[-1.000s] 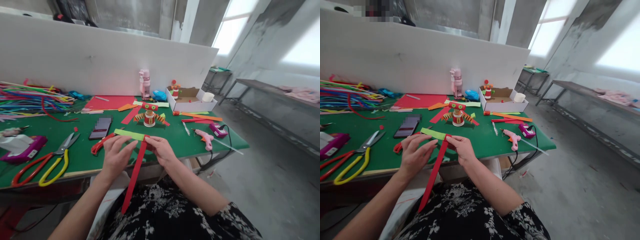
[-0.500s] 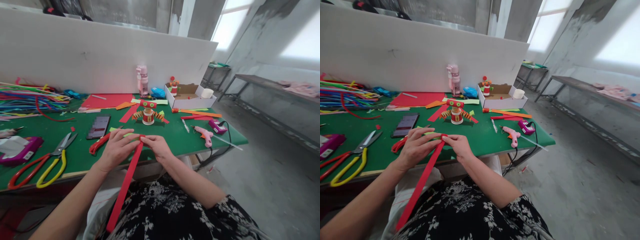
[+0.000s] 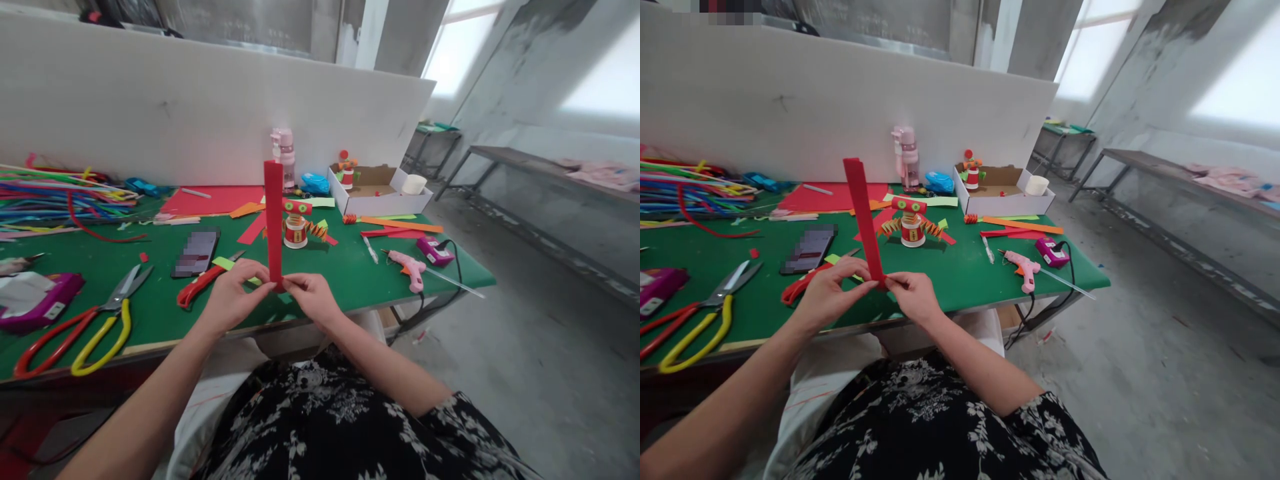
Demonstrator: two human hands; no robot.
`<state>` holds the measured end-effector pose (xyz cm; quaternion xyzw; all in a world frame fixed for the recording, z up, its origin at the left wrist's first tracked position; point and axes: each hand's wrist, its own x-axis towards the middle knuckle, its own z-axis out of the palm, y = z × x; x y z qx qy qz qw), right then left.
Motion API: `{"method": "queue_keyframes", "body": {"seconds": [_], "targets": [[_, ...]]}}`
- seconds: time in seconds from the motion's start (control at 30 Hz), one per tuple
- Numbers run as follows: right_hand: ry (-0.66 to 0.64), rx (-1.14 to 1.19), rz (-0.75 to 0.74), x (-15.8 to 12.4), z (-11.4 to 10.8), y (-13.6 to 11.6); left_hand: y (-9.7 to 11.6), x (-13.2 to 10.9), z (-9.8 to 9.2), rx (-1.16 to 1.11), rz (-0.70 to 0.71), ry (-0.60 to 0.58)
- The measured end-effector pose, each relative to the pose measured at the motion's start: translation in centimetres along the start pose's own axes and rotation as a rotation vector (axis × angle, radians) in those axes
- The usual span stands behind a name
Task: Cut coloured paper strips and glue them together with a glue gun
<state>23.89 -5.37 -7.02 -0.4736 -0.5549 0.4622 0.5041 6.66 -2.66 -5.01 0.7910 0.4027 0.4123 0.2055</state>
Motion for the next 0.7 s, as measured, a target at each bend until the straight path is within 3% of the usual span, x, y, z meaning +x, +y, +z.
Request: {"method": "queue_keyframes", "body": {"seconds": [0.27, 0.43, 0.7], "targets": [[0.009, -0.216, -0.109, -1.4, 0.1, -1.4, 0.4, -0.3, -0.4, 0.002, -0.119, -0.030], [0.030, -0.198, -0.101, -1.7, 0.1, -0.8, 0.5, 0.0, -0.9, 0.009, -0.058, -0.057], [0.044, -0.268, -0.175, -2.1, 0.4, -0.9, 1.0, 0.5, -1.5, -0.009, 0.009, -0.212]]}}
